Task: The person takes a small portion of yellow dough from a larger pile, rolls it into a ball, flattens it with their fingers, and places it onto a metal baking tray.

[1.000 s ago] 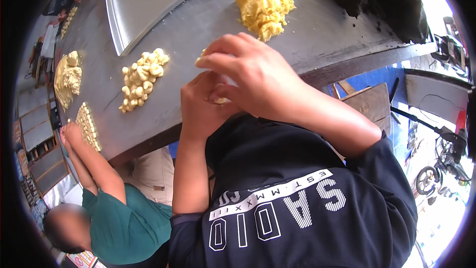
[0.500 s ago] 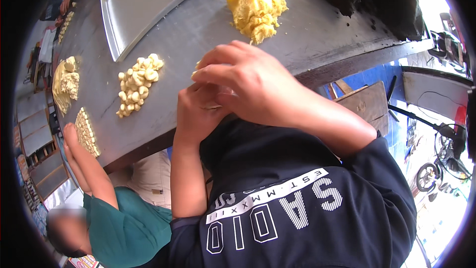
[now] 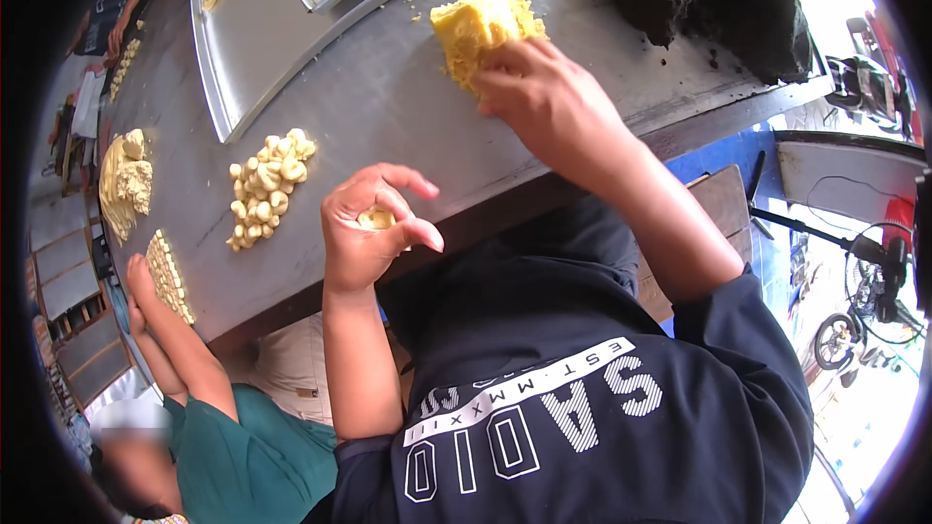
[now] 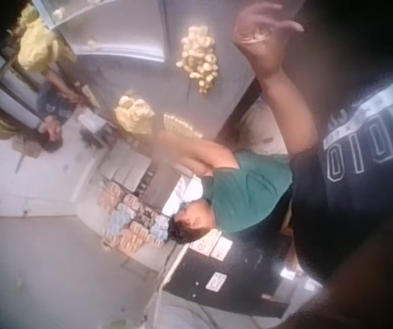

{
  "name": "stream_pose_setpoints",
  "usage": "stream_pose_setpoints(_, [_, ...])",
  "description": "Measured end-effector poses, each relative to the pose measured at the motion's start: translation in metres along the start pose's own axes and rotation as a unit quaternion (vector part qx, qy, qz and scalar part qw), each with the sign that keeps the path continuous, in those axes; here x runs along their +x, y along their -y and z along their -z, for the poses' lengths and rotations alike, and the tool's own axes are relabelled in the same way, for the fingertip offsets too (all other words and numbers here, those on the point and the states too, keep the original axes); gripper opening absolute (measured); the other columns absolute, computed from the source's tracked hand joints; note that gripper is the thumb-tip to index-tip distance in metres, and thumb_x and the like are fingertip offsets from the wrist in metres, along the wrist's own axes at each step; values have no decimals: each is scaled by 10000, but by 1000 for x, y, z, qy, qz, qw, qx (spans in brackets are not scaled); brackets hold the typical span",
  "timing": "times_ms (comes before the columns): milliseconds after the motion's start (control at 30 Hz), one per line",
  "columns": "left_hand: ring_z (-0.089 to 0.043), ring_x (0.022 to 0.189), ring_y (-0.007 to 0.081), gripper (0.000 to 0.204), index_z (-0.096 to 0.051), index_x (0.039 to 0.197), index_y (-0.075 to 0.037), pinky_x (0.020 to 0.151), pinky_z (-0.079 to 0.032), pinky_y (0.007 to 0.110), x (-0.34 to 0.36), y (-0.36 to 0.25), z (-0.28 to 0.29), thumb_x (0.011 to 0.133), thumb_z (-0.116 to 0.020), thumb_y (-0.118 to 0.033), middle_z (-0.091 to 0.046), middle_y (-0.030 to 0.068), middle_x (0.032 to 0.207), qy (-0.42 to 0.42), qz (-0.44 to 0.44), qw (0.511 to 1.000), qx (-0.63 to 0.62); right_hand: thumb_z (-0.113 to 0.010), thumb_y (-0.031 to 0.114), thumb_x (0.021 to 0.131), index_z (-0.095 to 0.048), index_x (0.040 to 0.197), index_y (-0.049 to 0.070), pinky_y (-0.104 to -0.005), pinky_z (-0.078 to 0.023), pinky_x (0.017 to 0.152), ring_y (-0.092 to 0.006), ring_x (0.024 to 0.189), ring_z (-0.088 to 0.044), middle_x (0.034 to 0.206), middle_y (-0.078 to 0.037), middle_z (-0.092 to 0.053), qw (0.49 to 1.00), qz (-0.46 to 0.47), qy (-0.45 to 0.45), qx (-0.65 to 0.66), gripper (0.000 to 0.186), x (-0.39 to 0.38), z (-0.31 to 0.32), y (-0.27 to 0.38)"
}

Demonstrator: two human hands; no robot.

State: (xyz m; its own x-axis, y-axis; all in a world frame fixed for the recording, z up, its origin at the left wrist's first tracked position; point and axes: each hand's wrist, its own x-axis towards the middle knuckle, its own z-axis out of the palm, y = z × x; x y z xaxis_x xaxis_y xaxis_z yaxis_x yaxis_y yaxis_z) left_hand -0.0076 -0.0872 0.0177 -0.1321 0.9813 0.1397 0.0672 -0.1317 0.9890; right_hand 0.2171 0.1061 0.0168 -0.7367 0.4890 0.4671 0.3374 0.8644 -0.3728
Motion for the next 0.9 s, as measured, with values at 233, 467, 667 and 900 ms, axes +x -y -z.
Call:
stream_pose_setpoints(233, [-615,734,140,596,-646,825,-28,724,-526,287,-6,13,6,1196,-654,-495,-713,132,850,-64,-13,997,-47,-744,184,912,-771,944,91,-398,-682,775,-255,1036,-753,1014,-88,-705,981,162,-43,-100,102,51,25,-2])
stream_pose_setpoints(467, [-731,1120,250,47,-774,1109,-8,959,-623,378,-13,-21,-9,1119,-730,-25,-709,165,1453,-63,-4,939,337,-731,119,900,-779,1082,59,-380,-675,891,-282,1061,-745,1103,-60,-702,988,61,70,-121,198,-7,4,10])
stream_pose_setpoints(667, [-852,1084,302,577,-720,1552,-21,938,-704,400,-10,-1,-1,996,-830,85,-855,190,1247,-88,-85,949,290,-803,12,895,-844,1227,73,-458,-638,1017,-371,1175,-749,1250,-120,-755,999,-47,-9,3,340,-15,30,8])
stream_pose_setpoints(900, [-811,1096,217,613,-610,1682,-43,994,-671,372,-8,-18,17,1091,-769,-2,-859,170,1302,57,-73,923,372,-720,41,934,-827,1232,65,-441,-642,1019,-326,1214,-759,1307,-84,-770,997,44,60,-25,318,9,26,11])
